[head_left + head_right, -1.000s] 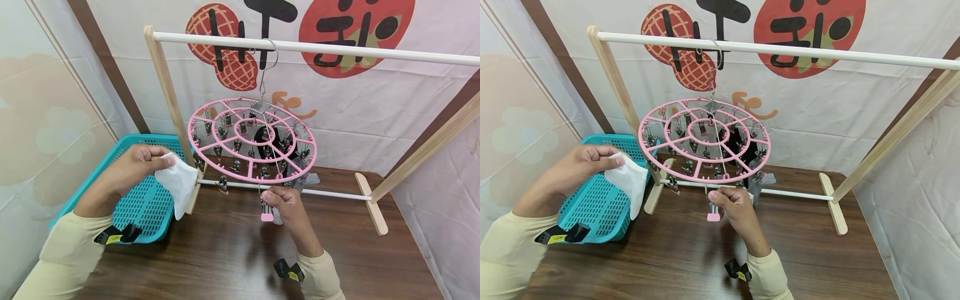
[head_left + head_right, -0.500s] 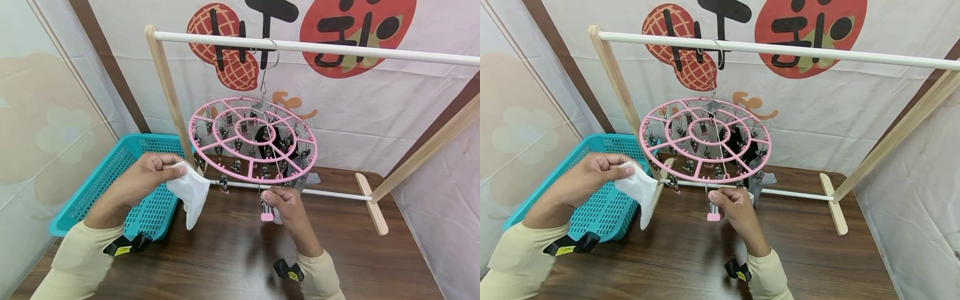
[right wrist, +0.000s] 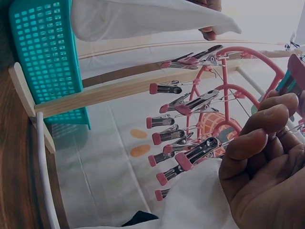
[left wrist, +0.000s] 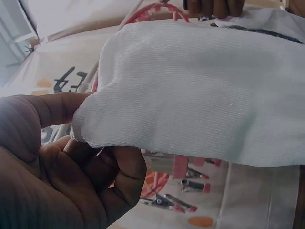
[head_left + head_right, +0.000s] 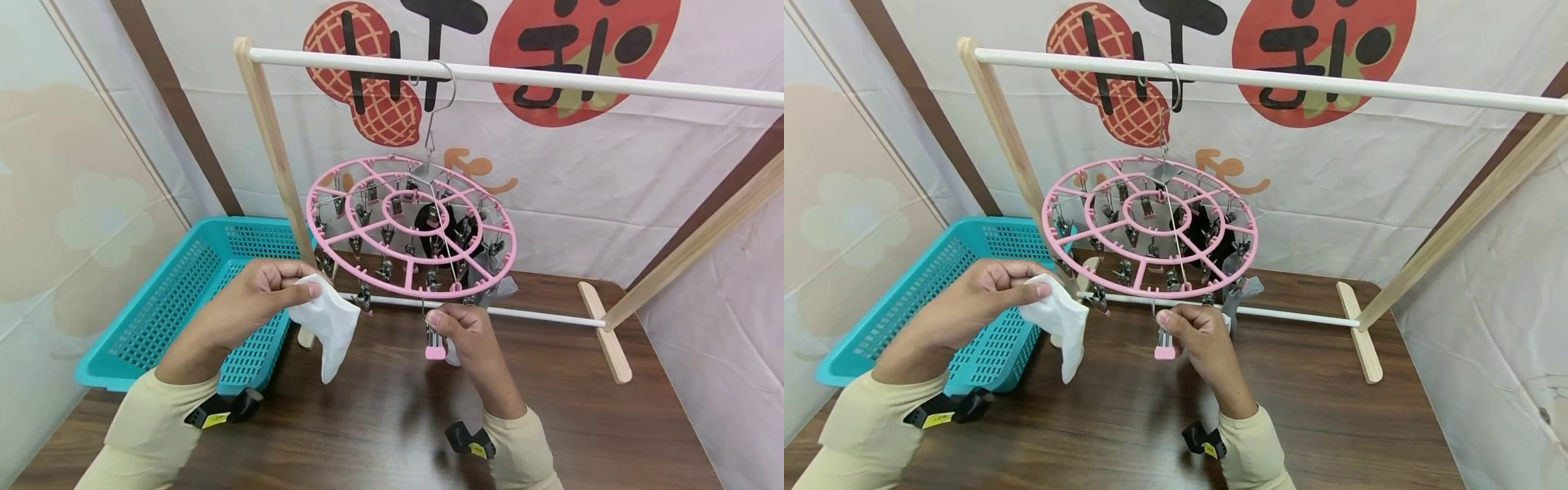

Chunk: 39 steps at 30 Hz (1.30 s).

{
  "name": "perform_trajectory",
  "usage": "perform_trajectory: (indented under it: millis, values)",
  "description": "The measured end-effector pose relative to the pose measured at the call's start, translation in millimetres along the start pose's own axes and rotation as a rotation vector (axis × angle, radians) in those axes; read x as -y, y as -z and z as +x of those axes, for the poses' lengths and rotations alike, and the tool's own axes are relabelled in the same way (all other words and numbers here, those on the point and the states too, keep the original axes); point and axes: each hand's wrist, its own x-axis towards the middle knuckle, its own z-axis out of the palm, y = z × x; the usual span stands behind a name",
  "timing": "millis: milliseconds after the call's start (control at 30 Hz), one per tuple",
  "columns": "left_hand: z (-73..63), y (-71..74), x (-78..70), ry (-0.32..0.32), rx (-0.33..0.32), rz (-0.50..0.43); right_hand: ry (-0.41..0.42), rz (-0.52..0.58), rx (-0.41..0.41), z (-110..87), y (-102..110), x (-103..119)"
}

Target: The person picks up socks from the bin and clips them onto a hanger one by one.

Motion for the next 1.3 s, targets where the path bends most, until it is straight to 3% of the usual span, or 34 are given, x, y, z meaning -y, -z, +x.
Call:
perform_trajectory:
  millis: [1100,1300]
  values:
    - [3.9,-39.3,8.5,-0.070,0.043,-0.073,0.106,0.079,-0.058,0.6,1,-3]
    - [4.8,-43.7,13.6,-0.101,0.059,-0.128,0.105,0.087,-0.076,1.2,0,-3]
